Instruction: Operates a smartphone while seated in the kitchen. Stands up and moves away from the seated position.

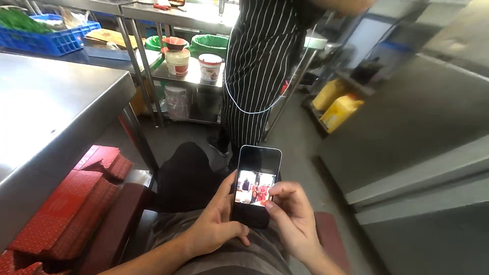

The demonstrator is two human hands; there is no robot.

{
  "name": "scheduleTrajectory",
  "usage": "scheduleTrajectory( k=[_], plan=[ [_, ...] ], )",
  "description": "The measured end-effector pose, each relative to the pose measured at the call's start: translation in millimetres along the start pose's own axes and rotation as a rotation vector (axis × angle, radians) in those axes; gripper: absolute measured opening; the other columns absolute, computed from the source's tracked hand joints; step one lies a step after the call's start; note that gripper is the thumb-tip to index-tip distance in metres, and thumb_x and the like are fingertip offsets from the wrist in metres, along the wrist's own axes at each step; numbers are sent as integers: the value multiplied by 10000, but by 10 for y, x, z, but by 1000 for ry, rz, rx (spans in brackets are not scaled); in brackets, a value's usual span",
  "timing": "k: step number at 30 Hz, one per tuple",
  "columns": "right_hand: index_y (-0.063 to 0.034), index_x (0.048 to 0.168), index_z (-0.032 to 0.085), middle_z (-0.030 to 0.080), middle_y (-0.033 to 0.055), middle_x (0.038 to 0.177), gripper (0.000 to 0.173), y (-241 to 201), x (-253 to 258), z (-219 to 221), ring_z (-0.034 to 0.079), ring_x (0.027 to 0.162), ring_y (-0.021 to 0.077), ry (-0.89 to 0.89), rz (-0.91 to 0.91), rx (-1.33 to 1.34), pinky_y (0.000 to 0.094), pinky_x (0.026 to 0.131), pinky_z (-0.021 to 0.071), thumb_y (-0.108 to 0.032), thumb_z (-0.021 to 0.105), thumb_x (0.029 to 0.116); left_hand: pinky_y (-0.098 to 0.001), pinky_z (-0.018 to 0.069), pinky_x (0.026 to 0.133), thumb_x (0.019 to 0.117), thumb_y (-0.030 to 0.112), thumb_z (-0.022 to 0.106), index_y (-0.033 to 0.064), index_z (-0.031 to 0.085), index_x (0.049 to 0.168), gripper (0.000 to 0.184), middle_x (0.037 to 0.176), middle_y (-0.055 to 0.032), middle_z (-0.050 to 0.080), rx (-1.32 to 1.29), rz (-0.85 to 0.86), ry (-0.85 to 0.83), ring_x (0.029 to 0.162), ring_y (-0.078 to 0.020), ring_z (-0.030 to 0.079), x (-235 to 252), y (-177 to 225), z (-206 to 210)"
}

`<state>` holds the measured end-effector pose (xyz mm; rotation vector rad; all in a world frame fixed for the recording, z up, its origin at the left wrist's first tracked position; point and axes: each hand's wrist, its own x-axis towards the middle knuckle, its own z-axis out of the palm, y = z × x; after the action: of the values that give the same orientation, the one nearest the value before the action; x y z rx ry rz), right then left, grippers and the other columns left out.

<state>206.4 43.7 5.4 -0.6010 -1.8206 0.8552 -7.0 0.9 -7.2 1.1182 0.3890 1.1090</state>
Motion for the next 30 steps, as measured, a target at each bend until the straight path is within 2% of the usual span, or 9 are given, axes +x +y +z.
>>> scheduleTrajectory(
  k=[3, 8, 13, 27, 30],
  plan=[
    [-187, 1329, 534, 633, 38, 935, 335, -6, 10, 0, 634, 752, 139, -10, 19, 40, 298, 668, 579, -149, 578, 1000, -473, 646, 718, 890, -126, 551, 290, 47, 1633, 990, 1406, -204, 533, -3, 5, -3, 1065, -361, 685, 0, 1, -4],
    [-233, 1523, 419, 703, 65, 1116, 691, -5, 6, 30, 717, 903, 206, -25, 36, -29, 358, 748, 640, -151, 711, 901, -474, 646, 726, 892, -120, 557, 292, 35, 1633, 996, 1404, -205, 538, -5, 7, 0, 1058, -359, 689, 3, -4, -9],
    [-232, 1601, 331, 698, 68, 1147, 883, -8, 8, 36, 715, 909, 218, -35, 62, -53, 380, 762, 652, -173, 792, 851, -468, 645, 718, 892, -122, 552, 296, 22, 1632, 1001, 1400, -225, 531, -10, 3, -1, 1023, -363, 694, 6, -12, -14],
    [-238, 1608, 319, 688, 69, 1210, 907, -5, 12, 42, 723, 944, 226, -45, 62, -66, 395, 780, 663, -185, 805, 844, -486, 644, 716, 890, -136, 546, 298, 33, 1634, 1002, 1435, -232, 501, -19, 3, -1, 1072, -397, 675, 2, -17, -8],
    [-235, 1573, 403, 699, 43, 1179, 821, 5, 2, 39, 717, 917, 196, -39, 78, -99, 370, 762, 657, -192, 797, 855, -485, 644, 722, 889, -131, 550, 300, 36, 1633, 1001, 1428, -228, 509, -24, -1, 3, 1067, -388, 680, -1, -24, -8]
  ],
)
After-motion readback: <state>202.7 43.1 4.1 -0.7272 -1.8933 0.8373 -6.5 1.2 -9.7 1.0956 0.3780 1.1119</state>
